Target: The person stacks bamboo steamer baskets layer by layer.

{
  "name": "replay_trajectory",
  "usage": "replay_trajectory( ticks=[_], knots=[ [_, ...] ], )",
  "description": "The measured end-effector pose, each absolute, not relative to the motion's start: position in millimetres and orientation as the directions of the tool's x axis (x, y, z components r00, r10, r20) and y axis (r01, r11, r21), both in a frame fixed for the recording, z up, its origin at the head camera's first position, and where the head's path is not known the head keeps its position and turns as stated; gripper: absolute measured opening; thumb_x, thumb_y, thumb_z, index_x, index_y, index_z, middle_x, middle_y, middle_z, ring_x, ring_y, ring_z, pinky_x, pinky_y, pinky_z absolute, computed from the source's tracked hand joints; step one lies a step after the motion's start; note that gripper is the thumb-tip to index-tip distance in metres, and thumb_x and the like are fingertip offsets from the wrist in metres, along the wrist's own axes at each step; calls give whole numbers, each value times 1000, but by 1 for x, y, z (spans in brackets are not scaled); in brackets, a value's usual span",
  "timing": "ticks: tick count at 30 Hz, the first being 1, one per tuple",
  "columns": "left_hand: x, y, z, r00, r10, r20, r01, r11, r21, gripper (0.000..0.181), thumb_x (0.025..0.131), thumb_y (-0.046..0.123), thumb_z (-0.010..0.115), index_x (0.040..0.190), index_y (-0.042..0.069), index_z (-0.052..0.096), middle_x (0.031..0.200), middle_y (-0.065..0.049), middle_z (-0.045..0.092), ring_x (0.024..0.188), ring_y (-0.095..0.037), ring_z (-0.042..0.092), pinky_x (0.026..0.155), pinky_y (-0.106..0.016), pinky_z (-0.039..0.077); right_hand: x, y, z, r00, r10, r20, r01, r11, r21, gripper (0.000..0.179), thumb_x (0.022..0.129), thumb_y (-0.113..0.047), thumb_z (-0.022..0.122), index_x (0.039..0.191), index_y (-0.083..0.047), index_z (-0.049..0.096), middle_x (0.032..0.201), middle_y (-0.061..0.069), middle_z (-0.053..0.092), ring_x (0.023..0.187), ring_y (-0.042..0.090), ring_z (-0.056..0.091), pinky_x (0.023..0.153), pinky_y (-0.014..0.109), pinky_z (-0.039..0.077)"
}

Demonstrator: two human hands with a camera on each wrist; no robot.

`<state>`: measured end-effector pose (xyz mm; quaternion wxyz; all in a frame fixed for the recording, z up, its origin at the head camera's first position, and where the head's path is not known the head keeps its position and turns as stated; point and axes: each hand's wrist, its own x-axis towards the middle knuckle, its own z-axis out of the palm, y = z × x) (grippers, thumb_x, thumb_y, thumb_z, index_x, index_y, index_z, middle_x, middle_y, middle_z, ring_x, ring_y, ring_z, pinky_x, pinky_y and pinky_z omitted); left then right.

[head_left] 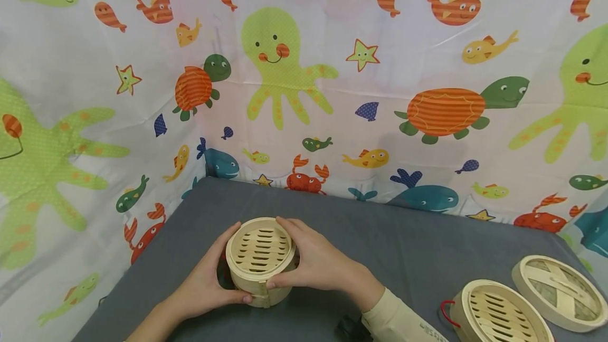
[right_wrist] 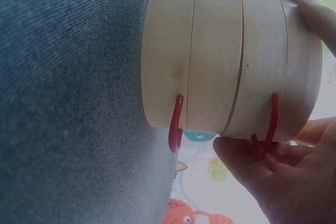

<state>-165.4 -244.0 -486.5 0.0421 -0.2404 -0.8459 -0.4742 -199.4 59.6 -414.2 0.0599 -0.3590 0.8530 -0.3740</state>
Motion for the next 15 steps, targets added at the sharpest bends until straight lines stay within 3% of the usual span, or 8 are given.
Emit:
replay_trajectory(
  ticks=[1, 3, 9, 15],
  knots=[
    [-166, -244, -486, -878, 367, 308, 455, 433, 779, 139, 69, 39, 107, 176, 37, 17, 171, 3, 35, 155, -19, 37, 114, -74, 34, -199, 60, -414, -735, -657, 166, -567, 462, -682, 120, 80, -67, 91, 173, -19, 33, 167, 0, 43, 148, 19, 48, 115, 49, 48],
    [-167, -243, -485, -871, 369, 325, 471, 435, 767, 139, 68, 39, 108, 175, 36, 18, 170, 2, 35, 154, -20, 37, 115, -70, 36, -200, 60, -413, -736, -656, 168, -567, 461, -683, 120, 80, -67, 91, 173, -18, 33, 167, 0, 44, 148, 19, 48, 115, 49, 48],
    [-169, -242, -483, -858, 375, 352, 496, 421, 760, 138, 68, 36, 108, 175, 33, 21, 170, 4, 37, 153, -16, 39, 119, -29, 33, -200, 61, -412, -738, -651, 177, -566, 455, -688, 119, 80, -66, 91, 172, -18, 34, 166, -1, 45, 147, 20, 49, 115, 50, 48],
    [-166, -244, -485, -874, 361, 326, 461, 406, 789, 136, 69, 33, 108, 175, 32, 23, 169, 6, 41, 151, -12, 41, 118, -26, 33, -200, 60, -415, -733, -662, 155, -554, 449, -701, 118, 82, -67, 90, 174, -21, 31, 168, 2, 42, 148, 21, 47, 114, 48, 49]
  ],
)
